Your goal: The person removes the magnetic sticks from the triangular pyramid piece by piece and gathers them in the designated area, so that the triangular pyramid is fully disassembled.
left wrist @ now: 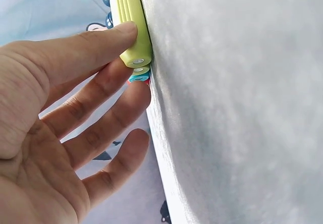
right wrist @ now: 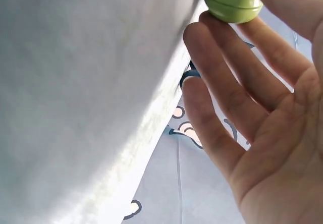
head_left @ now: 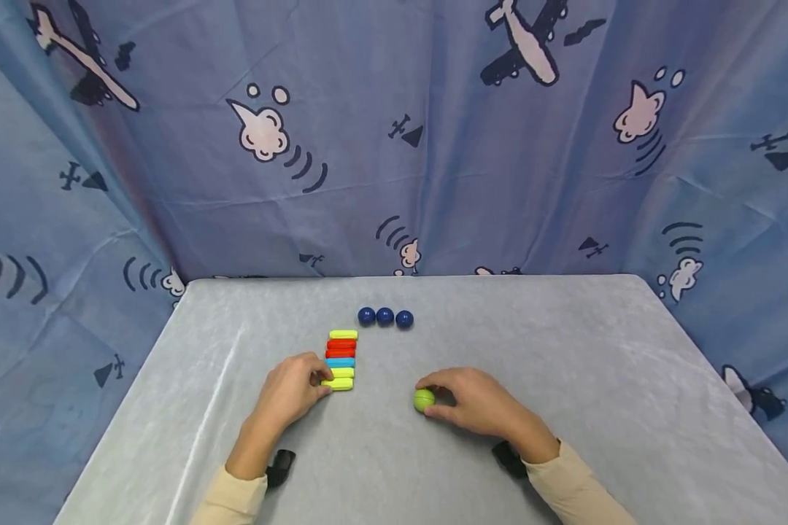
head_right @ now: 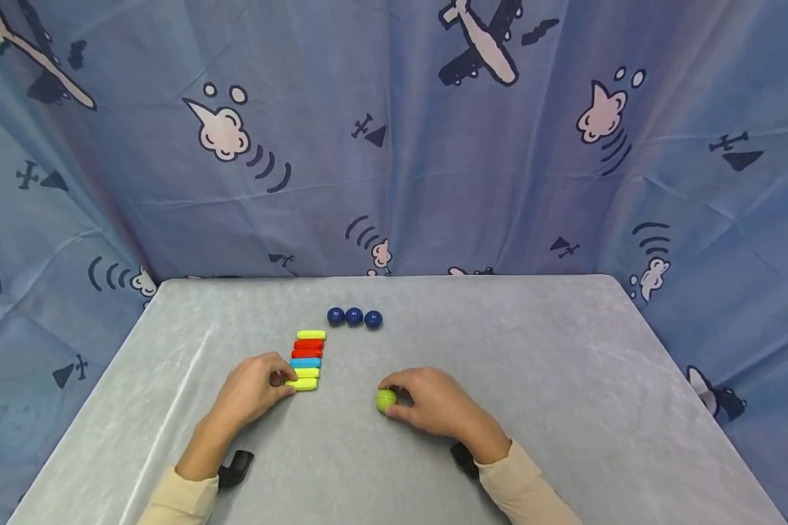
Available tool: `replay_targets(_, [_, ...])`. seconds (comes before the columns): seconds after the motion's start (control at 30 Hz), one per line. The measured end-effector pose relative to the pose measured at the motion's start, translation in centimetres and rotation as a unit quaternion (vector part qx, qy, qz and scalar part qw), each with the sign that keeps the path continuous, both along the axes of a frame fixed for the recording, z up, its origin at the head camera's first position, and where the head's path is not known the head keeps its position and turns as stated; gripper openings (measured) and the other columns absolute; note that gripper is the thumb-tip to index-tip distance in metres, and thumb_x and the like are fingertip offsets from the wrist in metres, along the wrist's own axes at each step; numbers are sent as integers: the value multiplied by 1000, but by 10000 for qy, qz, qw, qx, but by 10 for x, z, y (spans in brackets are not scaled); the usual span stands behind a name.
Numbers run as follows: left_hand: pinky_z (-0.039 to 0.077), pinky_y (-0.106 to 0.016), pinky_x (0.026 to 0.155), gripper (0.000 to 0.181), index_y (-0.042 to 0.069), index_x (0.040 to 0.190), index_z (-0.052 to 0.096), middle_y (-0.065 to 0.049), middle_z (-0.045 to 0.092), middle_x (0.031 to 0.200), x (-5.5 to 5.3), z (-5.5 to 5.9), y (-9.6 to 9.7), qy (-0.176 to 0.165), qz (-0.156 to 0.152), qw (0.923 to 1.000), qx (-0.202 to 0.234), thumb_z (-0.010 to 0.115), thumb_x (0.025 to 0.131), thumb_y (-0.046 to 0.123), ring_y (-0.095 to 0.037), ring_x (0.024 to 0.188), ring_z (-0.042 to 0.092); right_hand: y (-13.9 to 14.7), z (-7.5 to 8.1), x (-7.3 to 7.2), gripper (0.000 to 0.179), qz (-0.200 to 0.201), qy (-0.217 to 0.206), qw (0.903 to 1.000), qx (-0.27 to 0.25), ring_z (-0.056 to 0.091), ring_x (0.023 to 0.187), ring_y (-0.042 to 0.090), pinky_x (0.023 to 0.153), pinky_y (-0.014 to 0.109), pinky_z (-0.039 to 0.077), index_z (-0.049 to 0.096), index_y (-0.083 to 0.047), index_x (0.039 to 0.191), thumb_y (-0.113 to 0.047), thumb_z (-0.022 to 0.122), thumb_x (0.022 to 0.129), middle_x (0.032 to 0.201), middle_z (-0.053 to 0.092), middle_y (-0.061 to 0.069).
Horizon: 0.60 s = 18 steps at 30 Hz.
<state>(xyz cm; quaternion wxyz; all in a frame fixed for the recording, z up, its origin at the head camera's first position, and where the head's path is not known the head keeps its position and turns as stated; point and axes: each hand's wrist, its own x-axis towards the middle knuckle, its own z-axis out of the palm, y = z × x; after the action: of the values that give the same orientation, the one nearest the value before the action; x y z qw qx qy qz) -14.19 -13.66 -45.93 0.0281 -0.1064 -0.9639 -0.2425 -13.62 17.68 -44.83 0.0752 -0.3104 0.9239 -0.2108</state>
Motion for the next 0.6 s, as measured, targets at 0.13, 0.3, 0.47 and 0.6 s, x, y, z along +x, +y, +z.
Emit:
replay_targets(0.13, [45,-27,61,16,18,78,75,8,63,75,-1,0,-1,24,32,10000,-18,88,72,11,-6,67,53,1,3,-11,35,0,175,9998,26,67,90,8,79,31,54,72,-18,117,-32,77,86,106,73,-8])
replay_targets(0.3, [45,-26,61,16,18,78,75,8,64,75,-1,2,-1,87,54,9999,-7,89,71,11,-5,67,54,2,6,-26,35,-131,238,9996,125,67,90,9,78,31,54,72,-18,117,-33,77,86,106,74,-7])
replay_targets(0.47, [46,-27,62,16,18,77,76,8,65,76,0,1,0,44,60,10000,12,89,71,11,-6,67,54,3,7,-37,36,-415,234,9988,121,68,89,10,77,31,54,72,-18,118,-33,78,86,107,74,-6])
replay_targets(0.6, [45,-26,61,16,18,77,76,7,64,74,0,-2,1,72,36,10000,17,89,70,11,-6,66,54,5,7,-45,36,-712,173,9973,-13,68,89,12,75,32,53,72,-18,119,-32,78,86,107,74,-4])
